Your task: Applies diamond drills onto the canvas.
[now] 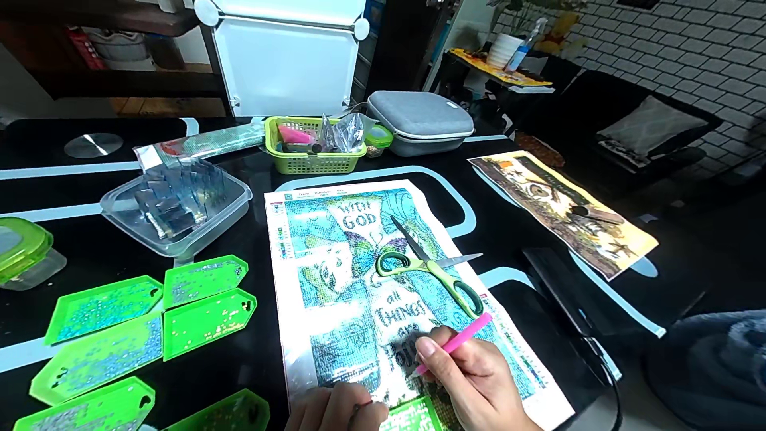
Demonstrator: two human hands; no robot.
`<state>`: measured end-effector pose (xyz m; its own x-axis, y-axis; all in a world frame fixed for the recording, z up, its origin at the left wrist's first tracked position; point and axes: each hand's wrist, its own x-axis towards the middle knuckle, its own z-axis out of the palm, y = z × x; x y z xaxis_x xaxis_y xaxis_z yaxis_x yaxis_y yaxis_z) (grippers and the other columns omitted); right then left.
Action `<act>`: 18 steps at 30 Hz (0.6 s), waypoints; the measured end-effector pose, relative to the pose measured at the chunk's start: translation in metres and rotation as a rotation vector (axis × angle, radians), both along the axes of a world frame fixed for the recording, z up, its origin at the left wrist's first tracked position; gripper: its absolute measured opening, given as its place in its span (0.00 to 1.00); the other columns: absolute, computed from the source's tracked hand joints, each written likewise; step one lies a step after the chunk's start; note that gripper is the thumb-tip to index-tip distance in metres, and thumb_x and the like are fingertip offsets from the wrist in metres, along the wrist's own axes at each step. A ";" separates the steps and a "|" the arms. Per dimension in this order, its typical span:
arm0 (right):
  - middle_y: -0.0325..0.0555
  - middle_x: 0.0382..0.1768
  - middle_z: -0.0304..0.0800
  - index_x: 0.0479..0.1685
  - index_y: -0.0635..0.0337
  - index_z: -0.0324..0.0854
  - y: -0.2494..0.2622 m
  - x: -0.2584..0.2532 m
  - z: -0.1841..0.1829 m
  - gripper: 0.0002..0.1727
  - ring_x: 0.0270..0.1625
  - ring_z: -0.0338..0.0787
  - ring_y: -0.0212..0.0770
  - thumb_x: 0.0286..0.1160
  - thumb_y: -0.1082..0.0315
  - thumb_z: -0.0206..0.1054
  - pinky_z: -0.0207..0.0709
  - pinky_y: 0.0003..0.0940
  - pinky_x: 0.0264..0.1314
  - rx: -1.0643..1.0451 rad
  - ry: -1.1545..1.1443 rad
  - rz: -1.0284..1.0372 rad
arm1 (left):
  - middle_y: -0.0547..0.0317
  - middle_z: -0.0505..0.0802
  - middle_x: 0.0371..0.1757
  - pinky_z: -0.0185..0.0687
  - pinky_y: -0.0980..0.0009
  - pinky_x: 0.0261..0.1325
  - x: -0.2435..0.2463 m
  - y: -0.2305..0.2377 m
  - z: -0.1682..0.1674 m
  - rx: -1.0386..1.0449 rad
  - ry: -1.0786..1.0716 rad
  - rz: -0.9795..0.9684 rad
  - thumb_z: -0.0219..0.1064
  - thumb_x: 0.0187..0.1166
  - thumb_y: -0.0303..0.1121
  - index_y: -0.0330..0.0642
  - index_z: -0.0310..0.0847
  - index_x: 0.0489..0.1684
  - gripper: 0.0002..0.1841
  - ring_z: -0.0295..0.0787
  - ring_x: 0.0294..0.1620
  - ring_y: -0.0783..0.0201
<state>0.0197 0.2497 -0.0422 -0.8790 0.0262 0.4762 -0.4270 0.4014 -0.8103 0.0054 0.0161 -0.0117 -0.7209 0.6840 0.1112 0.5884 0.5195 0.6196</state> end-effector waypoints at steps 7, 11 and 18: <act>0.39 0.23 0.82 0.32 0.61 0.78 0.000 0.000 -0.001 0.18 0.28 0.83 0.21 0.93 0.61 0.57 0.77 0.15 0.32 0.078 0.015 -0.005 | 0.47 0.93 0.57 0.80 0.53 0.59 0.000 0.000 0.000 -0.006 0.008 0.003 0.80 0.66 0.50 0.45 0.92 0.57 0.25 0.88 0.55 0.46; 0.41 0.23 0.81 0.33 0.60 0.79 0.000 0.001 0.000 0.19 0.28 0.82 0.27 0.93 0.59 0.56 0.77 0.18 0.34 0.233 0.072 -0.035 | 0.47 0.93 0.57 0.81 0.53 0.59 0.000 0.000 0.001 -0.011 -0.004 0.000 0.80 0.66 0.49 0.45 0.92 0.57 0.24 0.88 0.55 0.45; 0.45 0.30 0.89 0.38 0.63 0.85 0.004 0.009 0.016 0.17 0.34 0.87 0.29 0.91 0.60 0.60 0.81 0.21 0.41 0.245 -0.049 0.024 | 0.46 0.93 0.57 0.81 0.51 0.59 -0.001 0.000 0.001 0.005 -0.004 0.002 0.80 0.66 0.50 0.44 0.92 0.57 0.25 0.88 0.54 0.45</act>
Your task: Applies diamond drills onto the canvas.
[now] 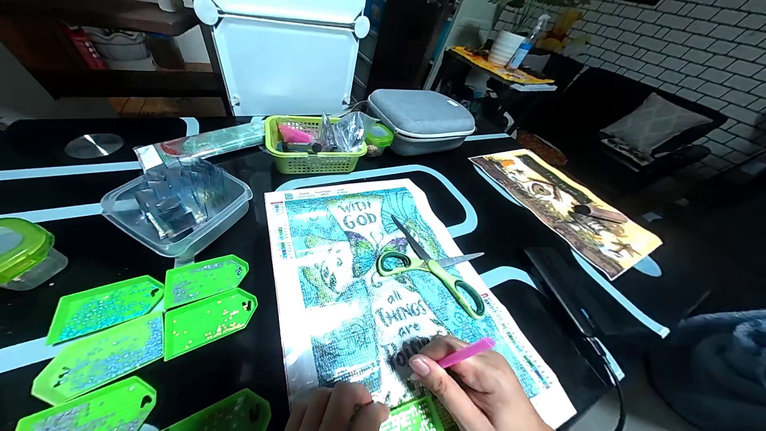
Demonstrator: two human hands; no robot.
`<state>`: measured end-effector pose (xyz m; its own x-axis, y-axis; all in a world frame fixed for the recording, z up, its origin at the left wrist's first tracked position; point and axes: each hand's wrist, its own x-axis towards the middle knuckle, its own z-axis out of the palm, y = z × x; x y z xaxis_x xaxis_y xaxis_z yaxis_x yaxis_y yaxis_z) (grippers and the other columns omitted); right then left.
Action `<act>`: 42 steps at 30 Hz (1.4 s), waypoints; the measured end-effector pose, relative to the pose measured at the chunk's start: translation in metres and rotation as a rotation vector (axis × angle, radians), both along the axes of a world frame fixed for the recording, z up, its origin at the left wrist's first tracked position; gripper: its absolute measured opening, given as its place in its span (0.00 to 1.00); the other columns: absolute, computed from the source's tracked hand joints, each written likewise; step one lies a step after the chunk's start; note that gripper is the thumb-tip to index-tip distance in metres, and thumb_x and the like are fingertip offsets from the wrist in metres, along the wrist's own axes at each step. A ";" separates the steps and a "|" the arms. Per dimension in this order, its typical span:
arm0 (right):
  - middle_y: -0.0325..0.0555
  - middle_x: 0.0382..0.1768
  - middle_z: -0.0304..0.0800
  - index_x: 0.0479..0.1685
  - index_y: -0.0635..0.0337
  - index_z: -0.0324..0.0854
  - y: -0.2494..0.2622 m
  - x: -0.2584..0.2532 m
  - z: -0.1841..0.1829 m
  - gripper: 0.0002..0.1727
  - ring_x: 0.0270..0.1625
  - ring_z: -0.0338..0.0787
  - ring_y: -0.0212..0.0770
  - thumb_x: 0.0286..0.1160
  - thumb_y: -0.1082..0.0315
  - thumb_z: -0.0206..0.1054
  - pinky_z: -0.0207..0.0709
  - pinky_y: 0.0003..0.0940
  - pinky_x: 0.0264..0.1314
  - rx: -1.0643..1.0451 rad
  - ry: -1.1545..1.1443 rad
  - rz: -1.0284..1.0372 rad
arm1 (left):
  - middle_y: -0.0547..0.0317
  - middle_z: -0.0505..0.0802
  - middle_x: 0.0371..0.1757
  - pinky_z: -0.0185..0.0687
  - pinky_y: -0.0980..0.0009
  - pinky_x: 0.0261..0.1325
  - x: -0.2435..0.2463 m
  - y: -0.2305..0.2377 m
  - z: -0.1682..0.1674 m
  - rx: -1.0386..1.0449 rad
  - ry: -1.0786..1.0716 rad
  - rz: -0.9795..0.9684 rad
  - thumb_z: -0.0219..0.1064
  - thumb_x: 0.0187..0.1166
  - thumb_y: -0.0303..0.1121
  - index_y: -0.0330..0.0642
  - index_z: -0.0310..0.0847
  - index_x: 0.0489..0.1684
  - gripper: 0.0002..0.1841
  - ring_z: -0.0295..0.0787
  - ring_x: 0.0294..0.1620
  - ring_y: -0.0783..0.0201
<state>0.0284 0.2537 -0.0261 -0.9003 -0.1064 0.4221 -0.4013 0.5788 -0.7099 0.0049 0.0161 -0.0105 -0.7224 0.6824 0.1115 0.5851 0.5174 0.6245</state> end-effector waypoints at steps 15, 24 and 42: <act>0.42 0.24 0.84 0.33 0.63 0.79 -0.007 0.026 -0.007 0.18 0.29 0.84 0.23 0.93 0.61 0.57 0.78 0.17 0.35 -0.214 -0.029 -0.046 | 0.47 0.93 0.57 0.80 0.52 0.60 0.000 -0.001 -0.001 -0.011 0.010 -0.009 0.80 0.66 0.51 0.44 0.92 0.57 0.25 0.88 0.55 0.45; 0.44 0.26 0.84 0.34 0.64 0.80 -0.008 0.024 -0.008 0.17 0.32 0.86 0.26 0.92 0.63 0.58 0.79 0.18 0.38 -0.175 -0.013 -0.024 | 0.46 0.92 0.57 0.80 0.52 0.59 0.000 -0.001 0.000 0.000 0.007 -0.006 0.80 0.66 0.50 0.44 0.92 0.57 0.25 0.88 0.55 0.45; 0.36 0.25 0.84 0.36 0.60 0.80 -0.010 -0.011 -0.014 0.15 0.29 0.84 0.19 0.93 0.62 0.57 0.78 0.13 0.32 -0.292 0.020 -0.005 | 0.47 0.93 0.56 0.80 0.53 0.59 0.000 0.001 -0.002 0.005 0.011 0.010 0.80 0.66 0.50 0.44 0.92 0.57 0.25 0.88 0.54 0.46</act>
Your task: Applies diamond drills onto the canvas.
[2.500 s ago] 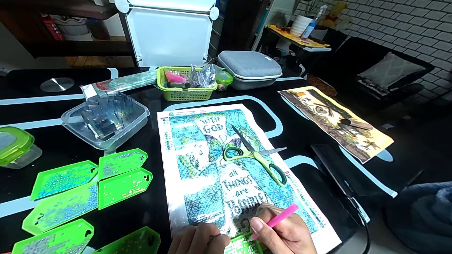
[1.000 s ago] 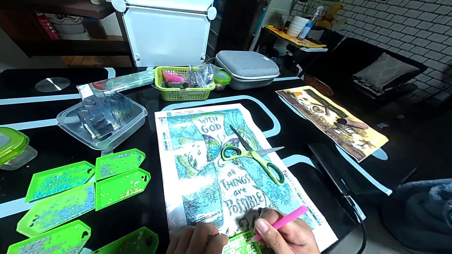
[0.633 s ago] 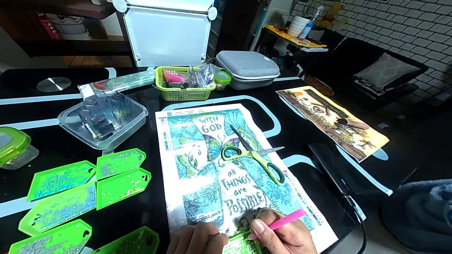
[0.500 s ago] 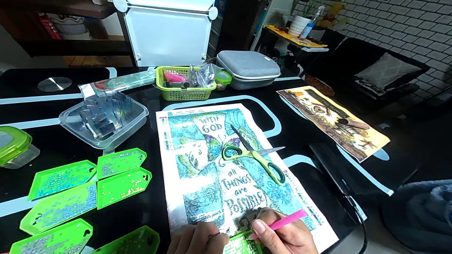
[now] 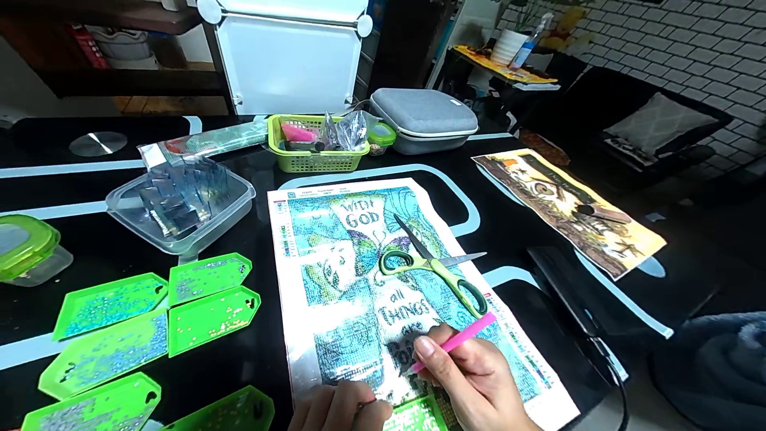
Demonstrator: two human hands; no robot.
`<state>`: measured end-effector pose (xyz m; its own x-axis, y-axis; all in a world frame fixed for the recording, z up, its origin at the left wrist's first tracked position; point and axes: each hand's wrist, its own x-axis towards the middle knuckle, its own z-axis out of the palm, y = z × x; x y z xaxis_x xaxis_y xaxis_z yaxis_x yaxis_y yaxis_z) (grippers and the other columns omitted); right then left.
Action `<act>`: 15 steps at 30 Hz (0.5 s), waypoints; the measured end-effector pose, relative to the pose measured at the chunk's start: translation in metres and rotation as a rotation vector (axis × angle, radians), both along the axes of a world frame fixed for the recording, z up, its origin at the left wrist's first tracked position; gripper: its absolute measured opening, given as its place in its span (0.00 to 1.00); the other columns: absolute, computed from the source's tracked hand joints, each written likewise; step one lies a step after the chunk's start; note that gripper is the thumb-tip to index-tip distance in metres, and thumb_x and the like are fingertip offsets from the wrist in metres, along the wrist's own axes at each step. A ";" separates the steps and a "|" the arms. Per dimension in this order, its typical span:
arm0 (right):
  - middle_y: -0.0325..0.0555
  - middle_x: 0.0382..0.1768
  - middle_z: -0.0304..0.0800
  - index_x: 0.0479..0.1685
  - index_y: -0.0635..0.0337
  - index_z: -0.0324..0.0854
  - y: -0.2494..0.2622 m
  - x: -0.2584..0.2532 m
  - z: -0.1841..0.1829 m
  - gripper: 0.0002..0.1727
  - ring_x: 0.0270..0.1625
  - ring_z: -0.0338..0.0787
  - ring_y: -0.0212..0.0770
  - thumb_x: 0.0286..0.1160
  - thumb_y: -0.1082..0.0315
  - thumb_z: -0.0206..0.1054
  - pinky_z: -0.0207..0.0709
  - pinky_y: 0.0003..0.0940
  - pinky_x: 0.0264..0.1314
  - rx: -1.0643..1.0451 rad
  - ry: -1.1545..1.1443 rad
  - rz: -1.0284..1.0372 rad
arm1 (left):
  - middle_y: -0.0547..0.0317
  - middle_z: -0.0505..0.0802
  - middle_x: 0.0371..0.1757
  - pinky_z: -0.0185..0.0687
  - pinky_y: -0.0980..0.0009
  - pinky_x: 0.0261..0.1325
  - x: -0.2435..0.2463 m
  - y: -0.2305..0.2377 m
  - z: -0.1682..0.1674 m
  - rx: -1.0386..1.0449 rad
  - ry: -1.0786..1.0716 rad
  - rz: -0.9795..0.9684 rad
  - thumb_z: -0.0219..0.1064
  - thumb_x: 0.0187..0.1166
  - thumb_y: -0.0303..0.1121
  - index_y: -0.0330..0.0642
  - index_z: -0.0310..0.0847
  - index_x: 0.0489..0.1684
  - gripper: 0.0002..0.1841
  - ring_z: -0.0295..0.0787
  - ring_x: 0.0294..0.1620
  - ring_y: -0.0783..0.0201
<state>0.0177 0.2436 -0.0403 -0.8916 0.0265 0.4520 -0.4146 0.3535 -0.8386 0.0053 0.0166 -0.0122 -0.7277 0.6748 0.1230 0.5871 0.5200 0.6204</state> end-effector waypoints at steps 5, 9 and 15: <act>0.37 0.24 0.84 0.35 0.61 0.80 0.000 0.001 -0.001 0.16 0.28 0.83 0.19 0.93 0.62 0.57 0.77 0.14 0.31 0.033 -0.002 0.013 | 0.47 0.93 0.56 0.80 0.54 0.60 0.000 0.000 0.000 -0.004 -0.005 0.001 0.80 0.65 0.50 0.45 0.92 0.56 0.25 0.88 0.54 0.47; 0.38 0.24 0.84 0.35 0.61 0.80 0.000 0.000 -0.002 0.17 0.28 0.84 0.20 0.93 0.61 0.57 0.77 0.14 0.32 0.057 0.009 0.024 | 0.48 0.93 0.56 0.80 0.54 0.60 0.000 0.000 0.002 -0.011 -0.007 0.002 0.80 0.65 0.50 0.45 0.92 0.56 0.24 0.88 0.54 0.47; 0.41 0.24 0.83 0.34 0.60 0.81 0.000 0.000 0.000 0.18 0.29 0.84 0.26 0.93 0.59 0.57 0.78 0.20 0.36 0.252 0.065 -0.013 | 0.48 0.93 0.57 0.80 0.54 0.59 0.001 0.000 0.001 -0.008 -0.006 0.001 0.80 0.65 0.50 0.45 0.92 0.56 0.25 0.88 0.54 0.47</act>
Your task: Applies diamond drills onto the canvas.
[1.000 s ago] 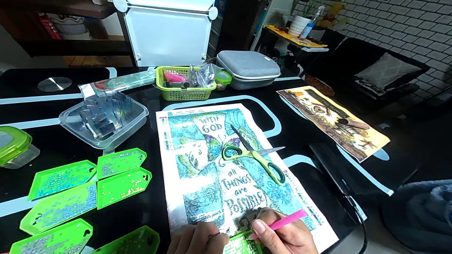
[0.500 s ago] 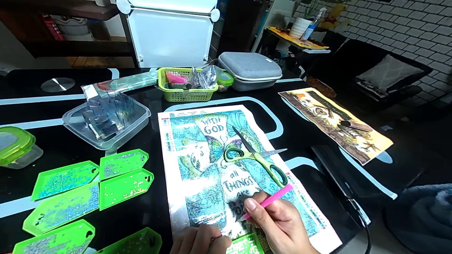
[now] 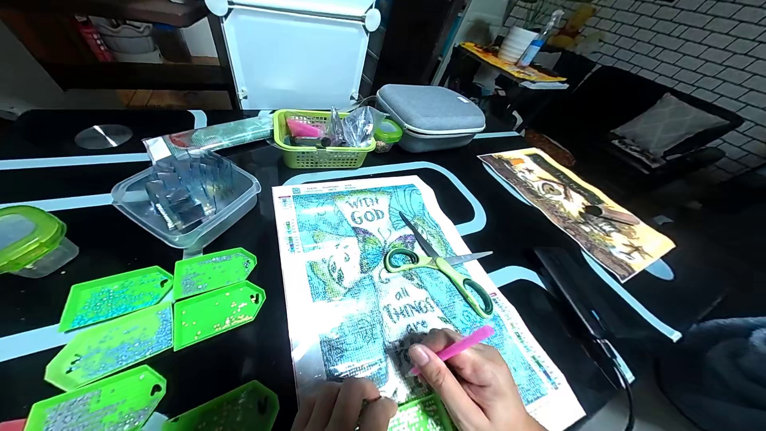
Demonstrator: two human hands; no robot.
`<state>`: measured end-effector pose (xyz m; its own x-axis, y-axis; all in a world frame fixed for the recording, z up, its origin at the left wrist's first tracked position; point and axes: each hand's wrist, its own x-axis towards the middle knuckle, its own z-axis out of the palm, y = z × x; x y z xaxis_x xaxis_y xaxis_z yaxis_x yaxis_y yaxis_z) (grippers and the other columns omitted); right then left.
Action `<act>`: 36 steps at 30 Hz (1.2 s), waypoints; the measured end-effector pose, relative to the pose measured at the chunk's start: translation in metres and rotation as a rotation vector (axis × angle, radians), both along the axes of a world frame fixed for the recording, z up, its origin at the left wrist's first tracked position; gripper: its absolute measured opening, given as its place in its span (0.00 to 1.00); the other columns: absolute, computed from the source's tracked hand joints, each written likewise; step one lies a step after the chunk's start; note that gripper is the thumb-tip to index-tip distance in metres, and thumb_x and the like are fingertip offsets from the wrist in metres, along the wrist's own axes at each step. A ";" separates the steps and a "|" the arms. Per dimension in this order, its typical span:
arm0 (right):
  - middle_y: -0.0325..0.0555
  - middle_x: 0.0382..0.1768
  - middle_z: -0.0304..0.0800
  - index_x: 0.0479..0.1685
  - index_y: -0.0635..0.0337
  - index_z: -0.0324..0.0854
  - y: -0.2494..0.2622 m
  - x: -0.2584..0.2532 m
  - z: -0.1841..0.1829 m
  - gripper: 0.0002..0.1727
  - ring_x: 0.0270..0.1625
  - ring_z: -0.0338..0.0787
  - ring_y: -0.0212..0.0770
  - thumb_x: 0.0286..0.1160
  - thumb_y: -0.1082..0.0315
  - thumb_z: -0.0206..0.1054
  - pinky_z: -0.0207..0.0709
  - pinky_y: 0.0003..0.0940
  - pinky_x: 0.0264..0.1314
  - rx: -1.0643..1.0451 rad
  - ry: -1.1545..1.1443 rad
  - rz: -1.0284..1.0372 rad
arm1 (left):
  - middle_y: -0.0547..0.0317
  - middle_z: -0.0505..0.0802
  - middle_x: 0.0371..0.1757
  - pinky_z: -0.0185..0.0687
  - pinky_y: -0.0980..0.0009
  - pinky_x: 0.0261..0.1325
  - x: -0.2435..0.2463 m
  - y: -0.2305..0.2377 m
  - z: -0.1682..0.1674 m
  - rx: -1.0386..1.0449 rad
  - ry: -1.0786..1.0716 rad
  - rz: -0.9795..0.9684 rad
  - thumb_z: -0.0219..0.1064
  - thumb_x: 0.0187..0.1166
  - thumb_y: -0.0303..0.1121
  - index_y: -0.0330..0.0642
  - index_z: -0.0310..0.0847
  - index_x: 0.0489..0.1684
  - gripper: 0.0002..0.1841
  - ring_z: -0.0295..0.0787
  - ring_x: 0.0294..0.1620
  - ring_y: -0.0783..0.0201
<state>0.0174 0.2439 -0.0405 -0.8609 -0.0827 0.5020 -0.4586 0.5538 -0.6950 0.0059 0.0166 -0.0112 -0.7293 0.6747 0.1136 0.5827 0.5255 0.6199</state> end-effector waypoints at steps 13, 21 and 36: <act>0.41 0.25 0.84 0.35 0.60 0.80 0.000 0.023 0.012 0.17 0.32 0.85 0.26 0.93 0.60 0.57 0.79 0.21 0.42 -0.151 -0.104 0.038 | 0.47 0.93 0.56 0.81 0.53 0.59 0.000 0.000 0.000 0.006 0.000 0.004 0.81 0.65 0.49 0.44 0.93 0.55 0.24 0.89 0.53 0.47; 0.44 0.23 0.82 0.31 0.62 0.79 0.000 0.027 0.008 0.18 0.32 0.84 0.30 0.92 0.61 0.58 0.75 0.23 0.45 -0.084 -0.062 0.057 | 0.47 0.93 0.57 0.81 0.54 0.58 -0.001 0.000 0.001 -0.007 -0.004 -0.009 0.80 0.65 0.50 0.45 0.92 0.56 0.25 0.88 0.55 0.46; 0.46 0.24 0.83 0.29 0.61 0.79 -0.003 0.028 0.008 0.18 0.34 0.84 0.35 0.92 0.64 0.56 0.74 0.24 0.47 -0.037 -0.037 0.150 | 0.46 0.93 0.56 0.81 0.52 0.58 -0.001 0.000 0.002 -0.002 -0.011 -0.005 0.81 0.64 0.49 0.44 0.92 0.55 0.24 0.89 0.54 0.45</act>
